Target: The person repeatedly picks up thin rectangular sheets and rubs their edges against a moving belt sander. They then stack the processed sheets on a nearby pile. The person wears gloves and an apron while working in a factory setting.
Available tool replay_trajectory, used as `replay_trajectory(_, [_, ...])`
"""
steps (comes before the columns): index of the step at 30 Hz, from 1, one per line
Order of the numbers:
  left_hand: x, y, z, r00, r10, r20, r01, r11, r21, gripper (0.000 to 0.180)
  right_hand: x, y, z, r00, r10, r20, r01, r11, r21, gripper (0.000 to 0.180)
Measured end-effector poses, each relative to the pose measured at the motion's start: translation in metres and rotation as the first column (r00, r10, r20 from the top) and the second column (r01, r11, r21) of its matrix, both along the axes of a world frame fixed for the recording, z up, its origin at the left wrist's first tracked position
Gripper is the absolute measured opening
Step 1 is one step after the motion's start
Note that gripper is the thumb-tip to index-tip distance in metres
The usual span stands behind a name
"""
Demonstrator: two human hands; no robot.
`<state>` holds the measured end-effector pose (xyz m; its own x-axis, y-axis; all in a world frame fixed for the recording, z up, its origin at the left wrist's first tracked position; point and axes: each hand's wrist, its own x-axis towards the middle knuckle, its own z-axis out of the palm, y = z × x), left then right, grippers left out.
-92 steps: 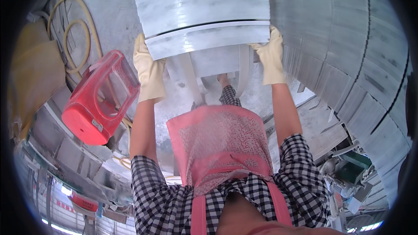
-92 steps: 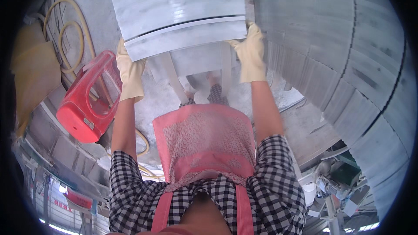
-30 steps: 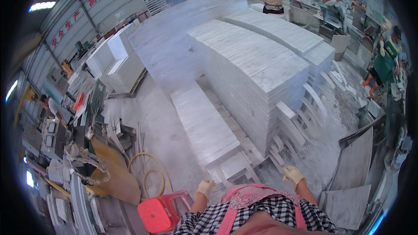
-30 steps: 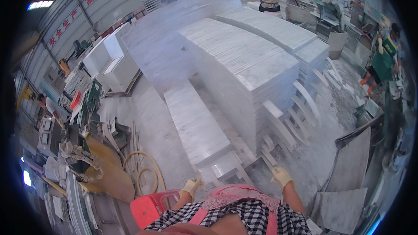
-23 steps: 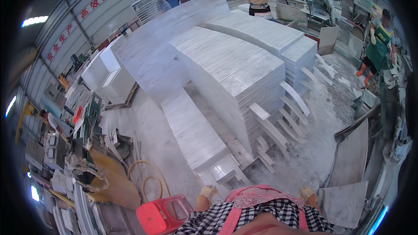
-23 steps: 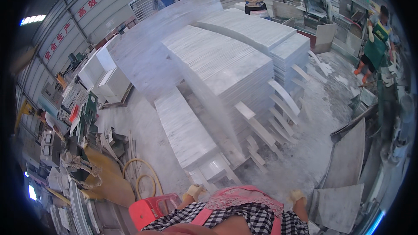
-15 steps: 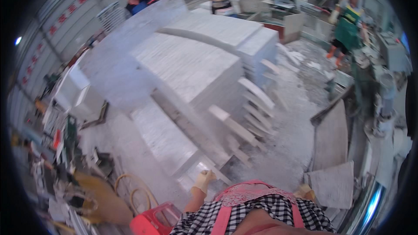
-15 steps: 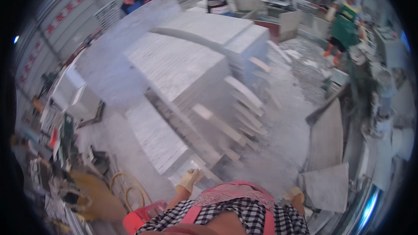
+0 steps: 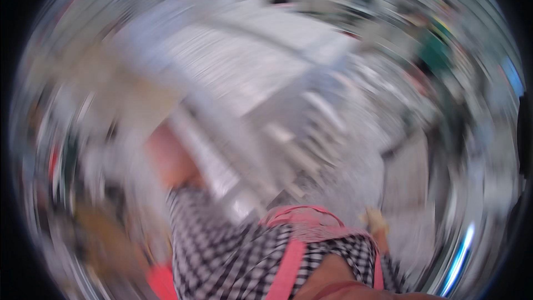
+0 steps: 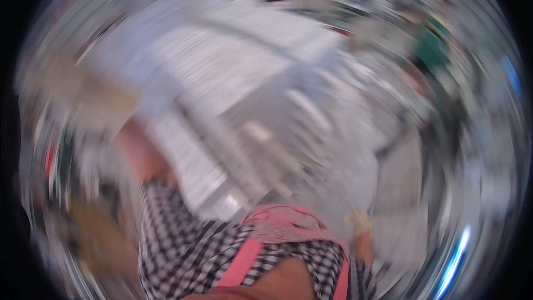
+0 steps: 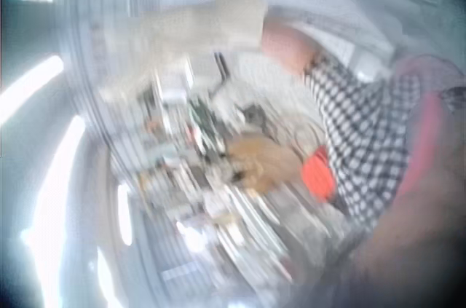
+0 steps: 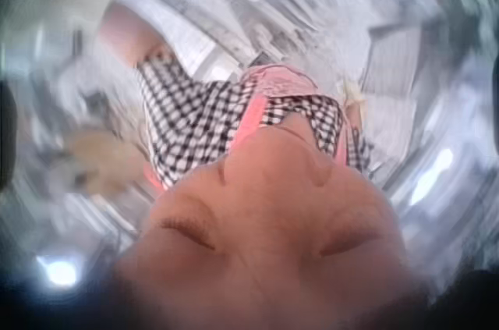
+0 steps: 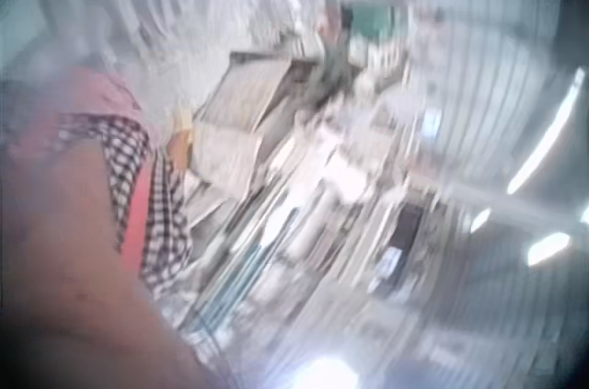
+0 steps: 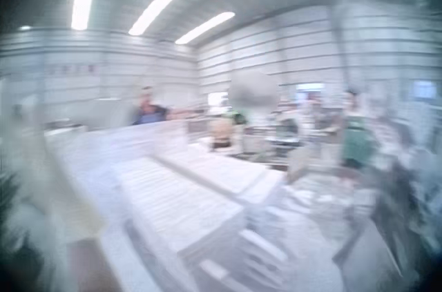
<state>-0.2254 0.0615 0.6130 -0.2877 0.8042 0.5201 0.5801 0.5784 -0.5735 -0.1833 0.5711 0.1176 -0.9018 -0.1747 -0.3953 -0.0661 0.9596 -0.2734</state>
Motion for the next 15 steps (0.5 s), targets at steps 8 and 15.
replay_trajectory(8, [0.044,0.091,-0.053,0.946,-0.303,0.115,0.320,0.930,-0.183,0.044,0.060,0.013,-0.043,0.849,-0.405,0.338,0.528,0.647,-0.551,0.043])
replay_trajectory(15, [0.004,0.038,-0.055,0.452,-0.745,0.490,-0.422,0.305,0.854,0.071,0.001,-0.045,0.180,0.885,-0.293,0.361,0.259,-0.333,-0.906,0.070])
